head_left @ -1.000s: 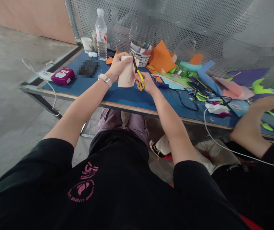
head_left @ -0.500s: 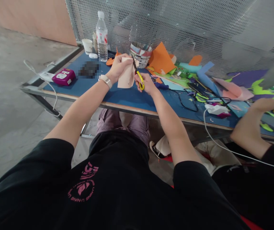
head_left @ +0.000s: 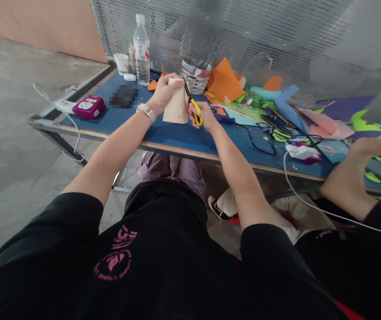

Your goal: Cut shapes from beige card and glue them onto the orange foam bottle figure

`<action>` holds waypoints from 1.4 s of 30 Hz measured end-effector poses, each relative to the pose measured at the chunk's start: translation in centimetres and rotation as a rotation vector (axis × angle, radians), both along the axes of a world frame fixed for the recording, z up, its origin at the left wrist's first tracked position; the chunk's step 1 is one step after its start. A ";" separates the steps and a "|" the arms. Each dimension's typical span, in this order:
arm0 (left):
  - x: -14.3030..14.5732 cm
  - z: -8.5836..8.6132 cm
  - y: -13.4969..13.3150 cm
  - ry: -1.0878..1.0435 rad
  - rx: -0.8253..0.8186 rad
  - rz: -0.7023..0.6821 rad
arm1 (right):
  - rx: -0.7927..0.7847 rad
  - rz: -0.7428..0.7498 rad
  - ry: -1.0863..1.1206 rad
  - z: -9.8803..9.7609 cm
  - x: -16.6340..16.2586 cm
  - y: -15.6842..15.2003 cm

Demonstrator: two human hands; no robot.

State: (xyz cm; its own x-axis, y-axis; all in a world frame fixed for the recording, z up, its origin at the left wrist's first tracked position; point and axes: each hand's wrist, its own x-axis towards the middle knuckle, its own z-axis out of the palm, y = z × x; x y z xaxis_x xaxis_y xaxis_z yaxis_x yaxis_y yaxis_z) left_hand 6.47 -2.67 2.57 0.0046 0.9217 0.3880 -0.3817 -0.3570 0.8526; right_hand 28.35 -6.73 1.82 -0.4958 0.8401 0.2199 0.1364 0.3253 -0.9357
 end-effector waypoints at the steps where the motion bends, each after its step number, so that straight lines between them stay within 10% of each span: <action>1: 0.0 0.1 -0.1 -0.005 -0.003 -0.005 | 0.009 0.018 0.009 -0.1 0.0 0.1; 42: 0.0 0.3 -2.0 0.081 -0.025 -0.245 | -0.083 -0.025 -0.027 0.3 0.1 -0.8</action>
